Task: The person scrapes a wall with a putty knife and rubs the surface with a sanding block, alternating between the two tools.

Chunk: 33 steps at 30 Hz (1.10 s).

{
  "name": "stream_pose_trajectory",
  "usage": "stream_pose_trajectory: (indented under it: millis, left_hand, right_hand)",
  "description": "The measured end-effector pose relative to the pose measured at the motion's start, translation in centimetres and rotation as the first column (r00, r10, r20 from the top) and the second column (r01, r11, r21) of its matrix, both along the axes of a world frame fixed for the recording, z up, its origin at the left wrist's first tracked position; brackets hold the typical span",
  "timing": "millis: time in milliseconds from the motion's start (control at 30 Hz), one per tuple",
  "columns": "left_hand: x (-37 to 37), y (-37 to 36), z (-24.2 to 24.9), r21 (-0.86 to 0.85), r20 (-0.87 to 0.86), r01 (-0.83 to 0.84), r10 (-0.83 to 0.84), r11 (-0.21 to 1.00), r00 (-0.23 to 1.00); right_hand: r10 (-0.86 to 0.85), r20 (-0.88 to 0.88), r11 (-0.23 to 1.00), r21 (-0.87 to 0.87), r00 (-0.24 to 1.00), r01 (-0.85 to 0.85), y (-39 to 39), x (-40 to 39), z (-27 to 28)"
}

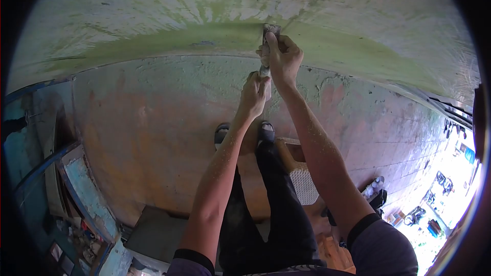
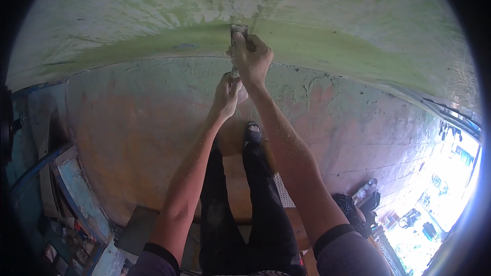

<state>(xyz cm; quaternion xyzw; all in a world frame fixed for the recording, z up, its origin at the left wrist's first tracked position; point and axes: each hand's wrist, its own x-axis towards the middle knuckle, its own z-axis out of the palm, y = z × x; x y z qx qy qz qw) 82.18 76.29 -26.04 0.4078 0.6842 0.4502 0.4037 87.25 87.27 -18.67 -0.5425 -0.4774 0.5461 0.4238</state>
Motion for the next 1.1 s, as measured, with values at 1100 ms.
stream_pose_trajectory:
  millis: [1100]
  left_hand:
    - [2.2, 1.5, 4.1, -0.148, -0.389, 0.091, -0.143, 0.985, 0.91]
  right_hand:
    - [-0.149, -0.071, 0.97, -0.205, 0.986, 0.131, 0.4, 2.9, 3.4]
